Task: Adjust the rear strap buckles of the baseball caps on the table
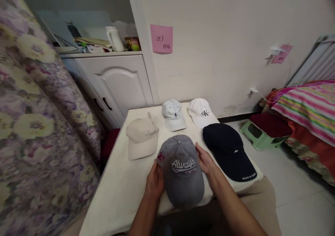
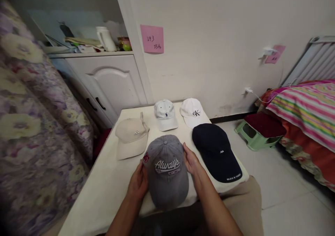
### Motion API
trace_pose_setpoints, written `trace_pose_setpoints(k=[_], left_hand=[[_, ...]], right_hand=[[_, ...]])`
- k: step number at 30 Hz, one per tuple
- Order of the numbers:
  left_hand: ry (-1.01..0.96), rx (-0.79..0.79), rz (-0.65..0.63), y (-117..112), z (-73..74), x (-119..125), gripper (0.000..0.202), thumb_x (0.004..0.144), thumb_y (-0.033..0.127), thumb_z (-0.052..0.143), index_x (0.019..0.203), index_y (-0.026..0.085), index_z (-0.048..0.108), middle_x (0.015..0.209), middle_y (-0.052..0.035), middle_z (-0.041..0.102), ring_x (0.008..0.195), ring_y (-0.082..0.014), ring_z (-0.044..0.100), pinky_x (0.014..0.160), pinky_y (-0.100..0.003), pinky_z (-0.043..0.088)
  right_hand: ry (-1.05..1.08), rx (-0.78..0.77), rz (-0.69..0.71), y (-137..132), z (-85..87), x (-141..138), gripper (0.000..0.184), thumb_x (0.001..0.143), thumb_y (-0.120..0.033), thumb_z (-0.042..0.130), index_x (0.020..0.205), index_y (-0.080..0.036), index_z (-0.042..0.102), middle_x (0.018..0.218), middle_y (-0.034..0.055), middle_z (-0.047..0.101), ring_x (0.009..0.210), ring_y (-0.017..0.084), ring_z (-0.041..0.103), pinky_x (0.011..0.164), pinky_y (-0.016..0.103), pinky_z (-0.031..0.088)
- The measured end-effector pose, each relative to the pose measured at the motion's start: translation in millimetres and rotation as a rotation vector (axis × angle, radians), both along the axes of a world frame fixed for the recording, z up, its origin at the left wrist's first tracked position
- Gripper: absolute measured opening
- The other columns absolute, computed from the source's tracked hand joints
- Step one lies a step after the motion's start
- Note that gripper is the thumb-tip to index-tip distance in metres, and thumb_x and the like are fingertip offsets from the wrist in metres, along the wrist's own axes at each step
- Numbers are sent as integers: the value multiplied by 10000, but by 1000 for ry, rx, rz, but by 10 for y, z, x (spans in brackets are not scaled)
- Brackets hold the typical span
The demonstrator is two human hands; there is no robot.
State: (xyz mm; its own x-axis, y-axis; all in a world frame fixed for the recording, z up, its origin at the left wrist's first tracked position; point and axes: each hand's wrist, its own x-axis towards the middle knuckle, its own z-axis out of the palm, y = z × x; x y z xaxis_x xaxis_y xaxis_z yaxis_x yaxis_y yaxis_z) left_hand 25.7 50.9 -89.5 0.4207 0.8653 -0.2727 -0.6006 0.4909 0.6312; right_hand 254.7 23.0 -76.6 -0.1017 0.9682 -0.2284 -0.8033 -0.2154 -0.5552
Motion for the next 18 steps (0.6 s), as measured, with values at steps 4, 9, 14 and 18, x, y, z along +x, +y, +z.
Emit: trace_pose_setpoints(k=[4, 9, 14, 18], left_hand=[[0, -60, 21, -55, 54, 75, 357, 844, 279, 680, 1177, 150, 702, 1104, -114, 767, 1214, -324, 621, 1061, -435, 502], [8, -2, 80, -128, 138, 179, 256, 789, 234, 728, 1030, 151, 754, 1083, -98, 776, 1222, -330, 613, 1097, -437, 456], [55, 77, 123, -146, 162, 225, 282, 772, 280, 764, 1029, 166, 753, 1111, -96, 767, 1267, -331, 574, 1110, -425, 431], [84, 166, 192, 10, 320, 345, 337, 791, 321, 759, 1099, 189, 725, 1218, -94, 725, 1333, -296, 512, 1138, -378, 381]], right_hand=[[-183, 86, -171, -421, -98, -51, 264, 813, -381, 745, 957, -161, 721, 985, 84, 776, 995, 247, 710, 976, 389, 494], [-482, 96, -212, -829, -309, 11, 333, 762, -382, 786, 1039, -208, 728, 963, 63, 769, 861, 237, 697, 866, 379, 502], [-511, 146, -168, -916, -319, 61, 355, 724, -288, 804, 1061, -209, 728, 949, 70, 774, 837, 233, 697, 803, 353, 494], [-347, 159, -239, -761, -64, 106, 401, 691, -261, 834, 1072, -204, 724, 994, 88, 772, 862, 233, 705, 844, 366, 496]])
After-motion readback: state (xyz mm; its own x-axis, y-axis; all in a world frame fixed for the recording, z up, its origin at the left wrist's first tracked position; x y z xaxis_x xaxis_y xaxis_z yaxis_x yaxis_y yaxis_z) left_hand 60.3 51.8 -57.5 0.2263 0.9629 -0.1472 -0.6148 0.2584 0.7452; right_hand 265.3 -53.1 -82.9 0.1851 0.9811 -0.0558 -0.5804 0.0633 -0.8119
